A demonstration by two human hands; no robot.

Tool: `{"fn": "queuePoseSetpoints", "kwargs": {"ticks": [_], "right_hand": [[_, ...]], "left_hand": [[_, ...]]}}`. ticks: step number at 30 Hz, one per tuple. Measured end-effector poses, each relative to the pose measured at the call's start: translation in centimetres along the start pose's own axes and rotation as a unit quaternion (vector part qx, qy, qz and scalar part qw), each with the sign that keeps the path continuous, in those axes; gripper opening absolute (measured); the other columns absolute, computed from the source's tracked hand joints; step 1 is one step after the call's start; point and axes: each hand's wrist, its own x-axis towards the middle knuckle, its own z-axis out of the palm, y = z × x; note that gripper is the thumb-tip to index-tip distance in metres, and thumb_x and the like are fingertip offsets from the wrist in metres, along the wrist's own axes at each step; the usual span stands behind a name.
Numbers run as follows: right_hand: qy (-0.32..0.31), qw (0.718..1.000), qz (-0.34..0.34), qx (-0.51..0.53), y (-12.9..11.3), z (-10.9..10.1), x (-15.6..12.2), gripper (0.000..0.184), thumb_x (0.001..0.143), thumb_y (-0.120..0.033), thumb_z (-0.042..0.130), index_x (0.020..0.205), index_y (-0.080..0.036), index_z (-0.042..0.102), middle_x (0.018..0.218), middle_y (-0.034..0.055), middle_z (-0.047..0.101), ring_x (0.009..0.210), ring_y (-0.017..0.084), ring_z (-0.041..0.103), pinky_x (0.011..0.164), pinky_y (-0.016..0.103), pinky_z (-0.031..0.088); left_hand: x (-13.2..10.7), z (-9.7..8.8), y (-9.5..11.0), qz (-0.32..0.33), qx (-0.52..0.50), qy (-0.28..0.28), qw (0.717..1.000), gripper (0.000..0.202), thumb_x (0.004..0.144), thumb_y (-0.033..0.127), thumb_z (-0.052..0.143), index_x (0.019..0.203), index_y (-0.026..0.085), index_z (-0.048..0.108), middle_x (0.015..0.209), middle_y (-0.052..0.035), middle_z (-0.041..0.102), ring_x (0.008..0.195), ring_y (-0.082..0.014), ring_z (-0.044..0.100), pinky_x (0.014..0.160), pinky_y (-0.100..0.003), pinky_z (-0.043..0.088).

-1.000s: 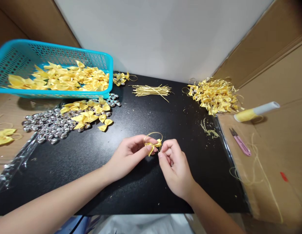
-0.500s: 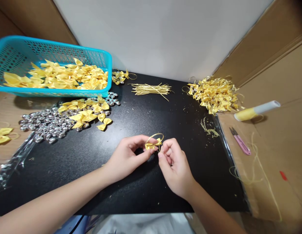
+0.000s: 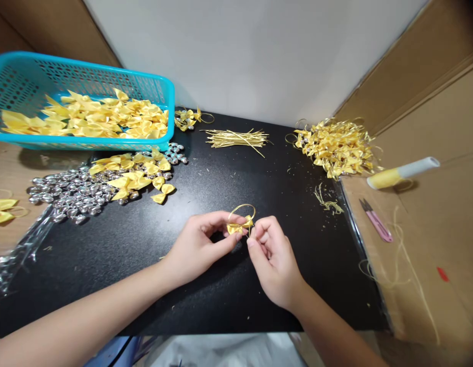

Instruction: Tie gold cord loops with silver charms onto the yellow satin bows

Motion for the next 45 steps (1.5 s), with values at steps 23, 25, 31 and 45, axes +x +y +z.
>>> {"fn": "queuePoseSetpoints", "kwargs": {"ticks": [23, 25, 31, 45], "right_hand": [[-0.007, 0.999, 0.007, 0.034, 0.1, 0.0, -0.1, 0.012, 0.089, -0.013, 0.046, 0.085, -0.023, 0.041, 0.06, -0.0104, 0.036, 0.045, 0.005, 0.032, 0.044, 0.018, 0.024], [-0.003, 1.0, 0.005, 0.025, 0.0, 0.1, 0.0, 0.011, 0.088, -0.013, 0.046, 0.085, -0.023, 0.041, 0.059, -0.0104, 0.036, 0.044, 0.005, 0.032, 0.044, 0.019, 0.025], [0.053, 0.998, -0.01, -0.025, -0.1, 1.3, -0.4, 0.014, 0.086, -0.013, 0.048, 0.081, -0.023, 0.039, 0.057, -0.0103, 0.035, 0.042, 0.005, 0.035, 0.044, 0.02, 0.025], [0.064, 0.997, -0.028, 0.02, 0.3, 2.0, -0.8, 0.007, 0.095, -0.019, 0.045, 0.089, -0.023, 0.042, 0.068, -0.0054, 0.05, 0.051, 0.009, 0.044, 0.053, 0.024, 0.034]], "left_hand": [[0.0, 0.0, 0.0, -0.015, -0.019, 0.002, 1.0, 0.019, 0.077, 0.025, 0.074, 0.095, 0.019, 0.073, 0.092, -0.0038, 0.077, 0.083, -0.0171, 0.07, 0.076, -0.027, 0.053], [0.0, 0.1, 0.0, -0.013, -0.013, -0.001, 1.0, 0.018, 0.078, 0.025, 0.073, 0.095, 0.019, 0.072, 0.093, -0.0041, 0.077, 0.084, -0.017, 0.069, 0.076, -0.027, 0.053], [-0.1, 0.2, 0.1, 0.005, -0.019, -0.004, 1.0, 0.017, 0.078, 0.022, 0.072, 0.092, 0.018, 0.063, 0.082, -0.0015, 0.072, 0.075, -0.0134, 0.065, 0.068, -0.024, 0.049], [0.2, -0.1, 0.7, -0.04, -0.123, -0.012, 0.991, 0.022, 0.08, 0.024, 0.071, 0.074, 0.018, 0.051, 0.066, 0.0041, 0.064, 0.062, -0.0089, 0.058, 0.063, -0.02, 0.044]]}}
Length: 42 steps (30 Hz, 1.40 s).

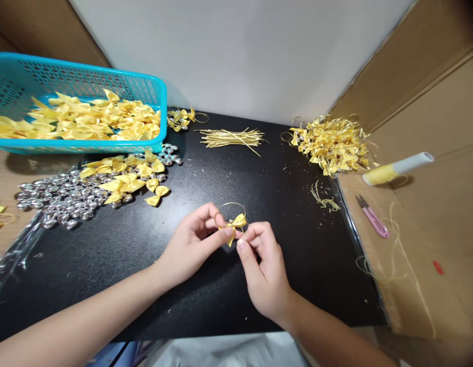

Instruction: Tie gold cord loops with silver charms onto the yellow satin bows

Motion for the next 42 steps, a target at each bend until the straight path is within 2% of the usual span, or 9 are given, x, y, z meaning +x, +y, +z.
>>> {"fn": "queuePoseSetpoints", "kwargs": {"ticks": [3, 8, 17, 28, 34, 42], "right_hand": [[0.003, 1.0, 0.001, 0.022, 0.35, 0.14, -0.18, 0.006, 0.096, -0.021, 0.044, 0.09, -0.023, 0.043, 0.068, -0.0057, 0.049, 0.053, 0.009, 0.044, 0.057, 0.025, 0.036], [0.01, 0.998, -0.001, 0.059, 0.66, 0.24, -0.33, 0.007, 0.097, -0.023, 0.044, 0.09, -0.024, 0.043, 0.067, -0.006, 0.045, 0.054, 0.009, 0.041, 0.055, 0.025, 0.033], [0.024, 0.997, 0.016, 0.068, 0.76, 0.13, -0.13, 0.009, 0.097, -0.027, 0.045, 0.088, -0.023, 0.045, 0.067, -0.0054, 0.043, 0.054, 0.01, 0.04, 0.054, 0.024, 0.033], [0.038, 0.996, 0.031, 0.067, 0.71, 0.07, 0.08, 0.012, 0.097, -0.027, 0.045, 0.086, -0.023, 0.043, 0.067, -0.0057, 0.041, 0.055, 0.009, 0.04, 0.054, 0.024, 0.032], [0.04, 0.997, 0.035, 0.063, 0.73, 0.14, 0.0, 0.012, 0.097, -0.028, 0.045, 0.086, -0.023, 0.043, 0.067, -0.005, 0.042, 0.056, 0.01, 0.041, 0.054, 0.024, 0.033], [0.038, 0.995, 0.022, 0.086, 0.75, 0.27, -0.05, 0.01, 0.097, -0.027, 0.045, 0.088, -0.023, 0.044, 0.071, -0.0044, 0.045, 0.056, 0.009, 0.04, 0.054, 0.024, 0.034]], "left_hand": [[0.13, -0.21, 0.0, -0.007, -0.022, -0.008, 1.0, 0.021, 0.084, 0.029, 0.067, 0.074, 0.018, 0.052, 0.064, 0.004, 0.064, 0.063, -0.0098, 0.058, 0.064, -0.021, 0.044], [0.28, -0.23, -0.1, -0.006, -0.015, -0.011, 1.0, 0.017, 0.087, 0.029, 0.062, 0.077, 0.018, 0.054, 0.066, 0.003, 0.063, 0.064, -0.0103, 0.056, 0.065, -0.022, 0.041], [0.57, -0.16, -0.21, -0.034, 0.003, 0.001, 0.999, 0.018, 0.079, 0.028, 0.071, 0.077, 0.017, 0.057, 0.07, 0.0031, 0.058, 0.066, -0.0102, 0.05, 0.064, -0.022, 0.039], [0.6, -0.41, -0.71, -0.05, -0.054, -0.009, 0.997, 0.016, 0.08, 0.028, 0.071, 0.083, 0.019, 0.059, 0.07, 0.0041, 0.059, 0.065, -0.0099, 0.05, 0.063, -0.022, 0.038], [0.61, -0.4, -0.68, -0.04, -0.055, -0.034, 0.997, 0.013, 0.082, 0.027, 0.069, 0.083, 0.019, 0.059, 0.069, 0.0042, 0.057, 0.065, -0.0095, 0.048, 0.063, -0.021, 0.037], [0.61, -0.27, -0.75, -0.045, -0.043, -0.027, 0.998, 0.016, 0.08, 0.029, 0.069, 0.08, 0.019, 0.056, 0.071, 0.0029, 0.055, 0.065, -0.0108, 0.047, 0.061, -0.022, 0.038]]}}
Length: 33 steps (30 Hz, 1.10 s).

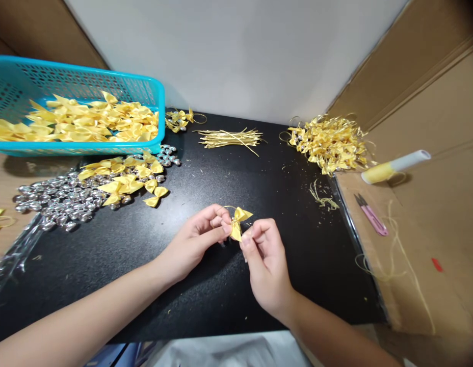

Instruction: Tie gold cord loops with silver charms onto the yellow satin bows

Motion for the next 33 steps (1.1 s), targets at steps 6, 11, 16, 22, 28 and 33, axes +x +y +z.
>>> {"fn": "queuePoseSetpoints", "kwargs": {"ticks": [6, 11, 16, 22, 28, 33], "right_hand": [[-0.009, 0.999, 0.011, 0.036, -0.21, 0.08, 0.09, 0.011, 0.096, -0.025, 0.047, 0.086, -0.023, 0.041, 0.071, -0.0047, 0.046, 0.058, 0.009, 0.042, 0.055, 0.023, 0.036], [-0.013, 0.997, 0.023, 0.069, -0.34, 0.16, 0.21, 0.013, 0.095, -0.023, 0.048, 0.085, -0.024, 0.04, 0.07, -0.0054, 0.046, 0.058, 0.009, 0.04, 0.055, 0.022, 0.035], [-0.019, 0.997, 0.03, 0.074, -0.35, 0.14, 0.18, 0.012, 0.095, -0.021, 0.047, 0.085, -0.024, 0.041, 0.07, -0.0058, 0.045, 0.058, 0.009, 0.038, 0.054, 0.022, 0.033], [-0.019, 0.997, 0.024, 0.07, -0.21, 0.16, 0.2, 0.013, 0.095, -0.021, 0.047, 0.085, -0.023, 0.041, 0.069, -0.006, 0.044, 0.057, 0.009, 0.037, 0.054, 0.023, 0.032], [-0.001, 0.997, 0.021, 0.07, -0.11, 0.22, 0.29, 0.012, 0.095, -0.023, 0.049, 0.085, -0.023, 0.042, 0.071, -0.0057, 0.044, 0.058, 0.008, 0.038, 0.055, 0.023, 0.033], [0.007, 0.997, 0.007, 0.077, -0.05, 0.27, 0.33, 0.013, 0.095, -0.024, 0.05, 0.085, -0.023, 0.042, 0.071, -0.0056, 0.044, 0.059, 0.009, 0.04, 0.056, 0.023, 0.035]], "left_hand": [[0.05, -0.21, -0.14, -0.007, 0.004, -0.008, 1.0, 0.018, 0.08, 0.029, 0.07, 0.08, 0.019, 0.056, 0.069, 0.0039, 0.055, 0.064, -0.0097, 0.047, 0.06, -0.021, 0.038], [0.12, -0.06, 0.1, -0.006, -0.013, -0.012, 1.0, 0.021, 0.078, 0.028, 0.074, 0.079, 0.018, 0.055, 0.067, 0.0048, 0.057, 0.061, -0.008, 0.048, 0.058, -0.019, 0.037], [0.02, 0.03, 0.26, -0.011, -0.039, -0.027, 0.999, 0.024, 0.078, 0.027, 0.075, 0.082, 0.019, 0.052, 0.064, 0.0059, 0.06, 0.058, -0.007, 0.05, 0.057, -0.019, 0.036], [-0.01, 0.01, 0.31, -0.012, -0.032, -0.032, 0.999, 0.025, 0.08, 0.027, 0.073, 0.084, 0.019, 0.05, 0.066, 0.0057, 0.061, 0.06, -0.0067, 0.051, 0.06, -0.019, 0.038], [-0.21, -0.21, 0.52, 0.049, 0.078, 0.013, 0.996, 0.015, 0.084, 0.027, 0.067, 0.085, 0.018, 0.055, 0.07, 0.0047, 0.059, 0.065, -0.0079, 0.052, 0.065, -0.02, 0.041], [-0.53, -0.12, 0.77, 0.116, 0.182, 0.039, 0.976, 0.01, 0.084, 0.024, 0.065, 0.092, 0.019, 0.06, 0.072, 0.0033, 0.063, 0.064, -0.009, 0.054, 0.064, -0.022, 0.042]]}}
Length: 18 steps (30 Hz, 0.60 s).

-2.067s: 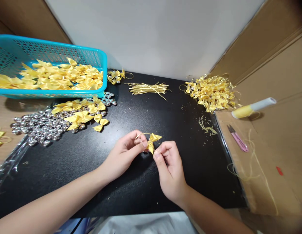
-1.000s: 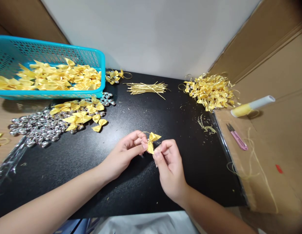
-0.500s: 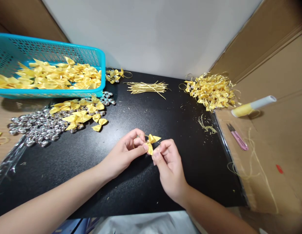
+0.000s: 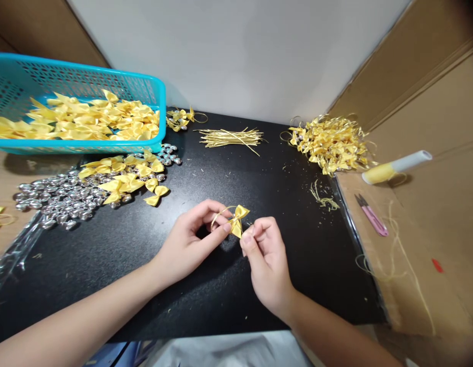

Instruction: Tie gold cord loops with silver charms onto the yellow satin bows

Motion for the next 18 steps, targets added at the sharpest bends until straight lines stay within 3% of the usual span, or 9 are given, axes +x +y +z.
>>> {"fn": "queuePoseSetpoints", "kwargs": {"ticks": [6, 12, 18], "right_hand": [[-0.01, 1.0, -0.006, -0.018, 0.25, -0.14, -0.08, 0.011, 0.096, -0.024, 0.048, 0.087, -0.023, 0.043, 0.07, -0.006, 0.043, 0.058, 0.009, 0.04, 0.056, 0.024, 0.035], [-0.003, 0.999, -0.018, -0.05, 0.43, -0.25, -0.12, 0.01, 0.096, -0.024, 0.048, 0.087, -0.023, 0.044, 0.071, -0.0048, 0.045, 0.06, 0.009, 0.042, 0.056, 0.024, 0.035], [0.0, 0.998, -0.019, -0.052, 0.58, -0.27, -0.26, 0.01, 0.096, -0.025, 0.047, 0.087, -0.024, 0.044, 0.072, -0.0047, 0.044, 0.06, 0.01, 0.041, 0.056, 0.025, 0.035]], "left_hand": [[0.08, 0.03, 0.46, -0.013, 0.017, 0.021, 1.0, 0.011, 0.079, 0.025, 0.07, 0.083, 0.018, 0.062, 0.071, 0.0026, 0.064, 0.064, -0.0091, 0.056, 0.063, -0.02, 0.043], [0.52, 0.1, 0.0, -0.088, -0.11, 0.004, 0.99, 0.017, 0.076, 0.028, 0.075, 0.08, 0.016, 0.064, 0.07, 0.0025, 0.065, 0.064, -0.008, 0.056, 0.063, -0.019, 0.044], [0.44, 0.11, -0.44, -0.108, -0.173, -0.009, 0.979, 0.021, 0.078, 0.031, 0.076, 0.086, 0.018, 0.062, 0.071, 0.0038, 0.064, 0.064, -0.0064, 0.053, 0.063, -0.017, 0.041]]}}
